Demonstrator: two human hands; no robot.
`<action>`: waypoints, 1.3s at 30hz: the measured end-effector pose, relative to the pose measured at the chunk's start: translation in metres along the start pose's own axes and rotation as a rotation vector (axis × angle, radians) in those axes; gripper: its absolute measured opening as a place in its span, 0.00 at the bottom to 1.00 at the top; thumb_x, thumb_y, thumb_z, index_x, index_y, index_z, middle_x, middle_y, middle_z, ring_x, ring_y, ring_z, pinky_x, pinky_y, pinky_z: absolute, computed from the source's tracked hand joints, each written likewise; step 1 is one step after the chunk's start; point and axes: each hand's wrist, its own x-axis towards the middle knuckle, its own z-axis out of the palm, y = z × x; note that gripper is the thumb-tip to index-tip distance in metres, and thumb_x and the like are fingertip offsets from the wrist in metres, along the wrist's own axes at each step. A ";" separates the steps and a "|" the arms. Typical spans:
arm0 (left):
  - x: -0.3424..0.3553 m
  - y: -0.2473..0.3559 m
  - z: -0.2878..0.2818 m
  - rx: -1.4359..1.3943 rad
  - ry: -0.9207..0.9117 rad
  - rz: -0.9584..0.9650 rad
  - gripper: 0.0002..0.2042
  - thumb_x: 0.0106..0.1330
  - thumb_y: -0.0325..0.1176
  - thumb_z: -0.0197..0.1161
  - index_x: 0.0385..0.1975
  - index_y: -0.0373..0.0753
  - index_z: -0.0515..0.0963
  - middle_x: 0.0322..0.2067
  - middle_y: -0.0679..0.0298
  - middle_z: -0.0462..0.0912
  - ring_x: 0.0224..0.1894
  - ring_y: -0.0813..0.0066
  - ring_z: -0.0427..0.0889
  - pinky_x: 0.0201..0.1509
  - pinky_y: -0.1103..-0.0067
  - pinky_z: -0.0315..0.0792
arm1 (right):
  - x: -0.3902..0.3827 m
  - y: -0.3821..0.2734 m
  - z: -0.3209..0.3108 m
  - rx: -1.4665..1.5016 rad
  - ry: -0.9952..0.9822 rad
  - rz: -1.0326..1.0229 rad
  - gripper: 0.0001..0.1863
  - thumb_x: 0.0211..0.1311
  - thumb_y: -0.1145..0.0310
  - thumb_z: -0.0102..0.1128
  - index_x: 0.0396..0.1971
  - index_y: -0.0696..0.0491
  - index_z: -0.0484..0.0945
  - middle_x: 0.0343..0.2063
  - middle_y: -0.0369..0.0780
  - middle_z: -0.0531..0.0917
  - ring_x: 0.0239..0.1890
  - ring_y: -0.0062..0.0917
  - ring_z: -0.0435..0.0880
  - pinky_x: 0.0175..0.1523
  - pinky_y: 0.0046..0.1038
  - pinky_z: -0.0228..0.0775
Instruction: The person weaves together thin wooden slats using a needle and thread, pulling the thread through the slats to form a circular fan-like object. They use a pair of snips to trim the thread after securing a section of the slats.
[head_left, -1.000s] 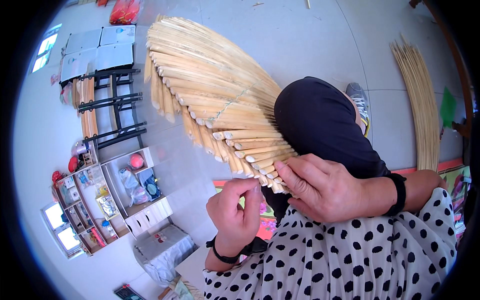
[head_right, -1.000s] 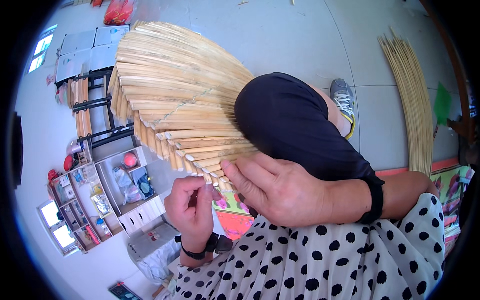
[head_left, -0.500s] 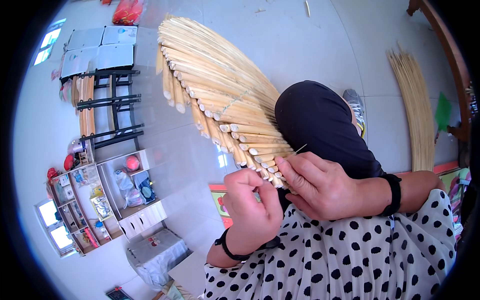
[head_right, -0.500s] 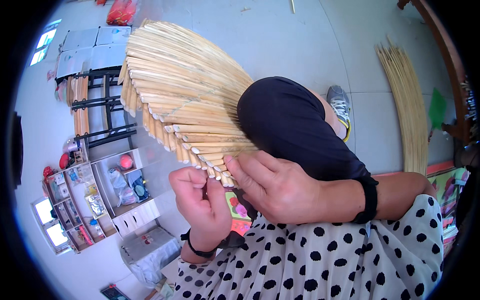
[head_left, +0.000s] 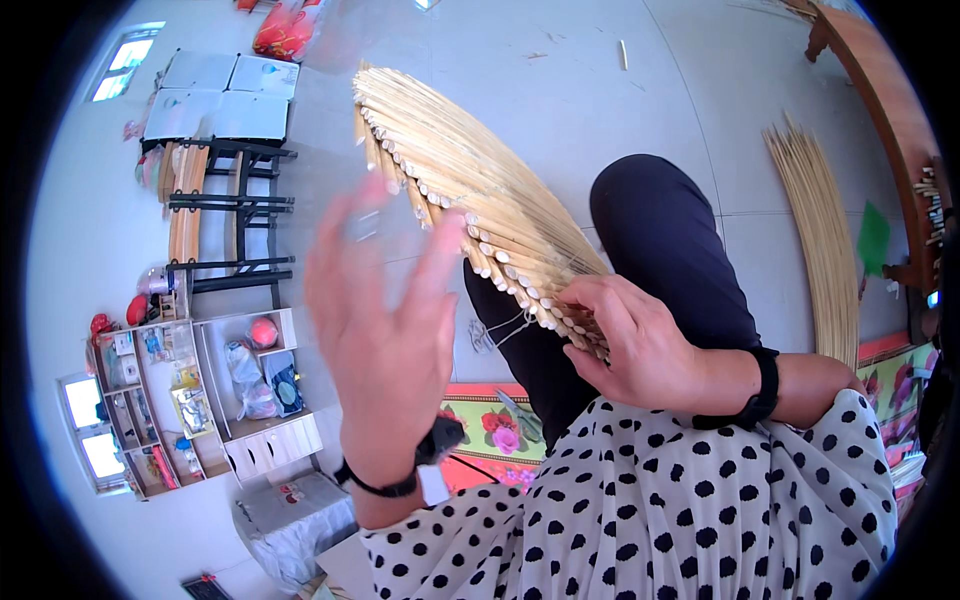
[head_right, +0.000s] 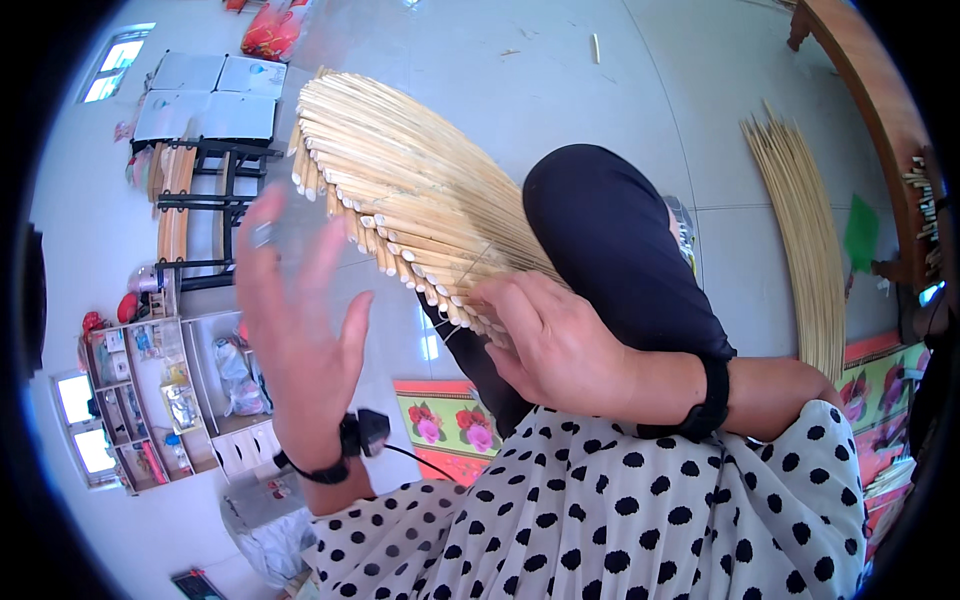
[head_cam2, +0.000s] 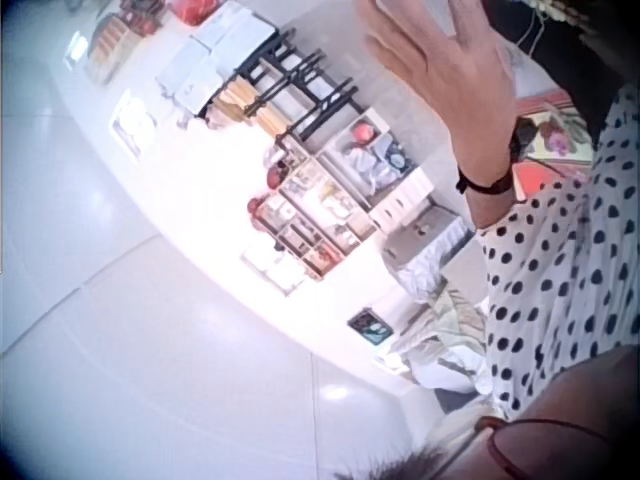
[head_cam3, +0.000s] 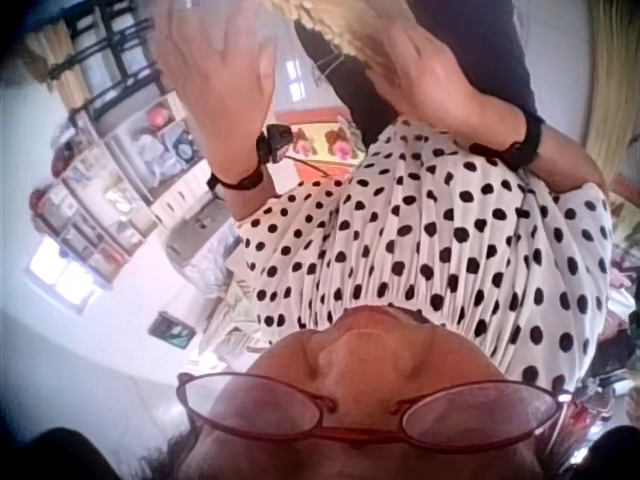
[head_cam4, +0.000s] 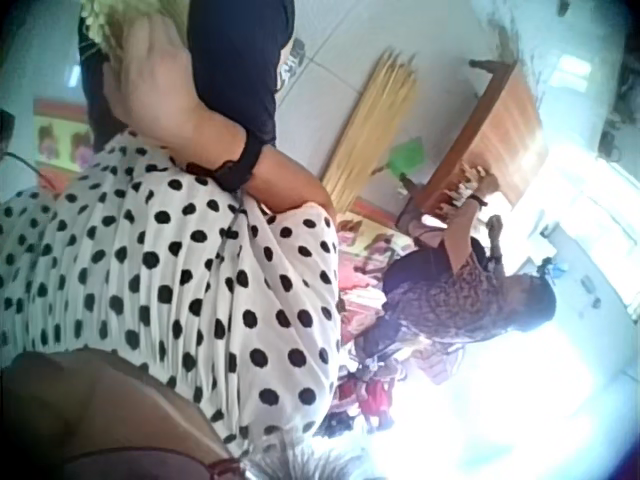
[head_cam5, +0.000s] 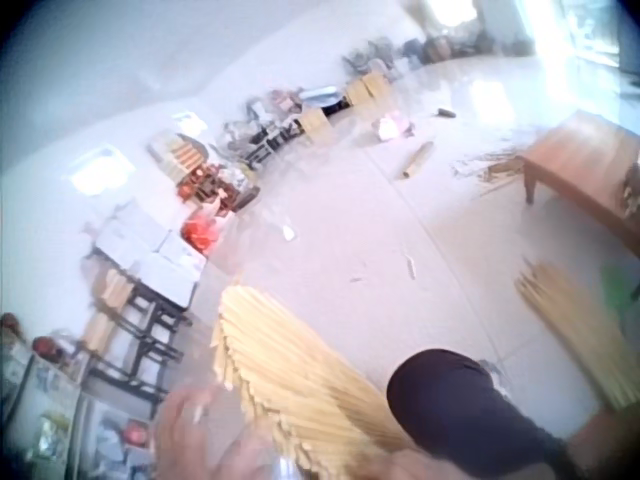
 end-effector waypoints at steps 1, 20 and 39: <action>0.004 -0.002 -0.003 0.049 -0.066 0.071 0.26 0.49 0.22 0.67 0.52 0.42 0.74 0.56 0.58 0.75 0.63 0.60 0.68 0.64 0.57 0.59 | 0.000 -0.004 0.003 0.020 -0.020 -0.002 0.26 0.43 0.79 0.65 0.47 0.61 0.69 0.42 0.49 0.76 0.43 0.43 0.79 0.46 0.34 0.75; 0.018 -0.156 0.058 -0.464 -0.494 -0.284 0.20 0.51 0.27 0.70 0.46 0.34 0.77 0.37 0.55 0.84 0.39 0.63 0.83 0.45 0.75 0.74 | 0.087 0.016 -0.039 -0.467 0.433 -0.196 0.21 0.48 0.84 0.57 0.46 0.59 0.74 0.41 0.47 0.80 0.43 0.44 0.78 0.46 0.39 0.74; 0.045 -0.125 0.064 -0.489 0.098 -0.529 0.14 0.52 0.30 0.72 0.36 0.31 0.80 0.27 0.50 0.84 0.30 0.63 0.85 0.35 0.74 0.74 | 0.195 0.021 0.011 0.660 0.387 0.702 0.35 0.61 0.56 0.61 0.65 0.54 0.60 0.58 0.45 0.72 0.60 0.35 0.70 0.63 0.42 0.60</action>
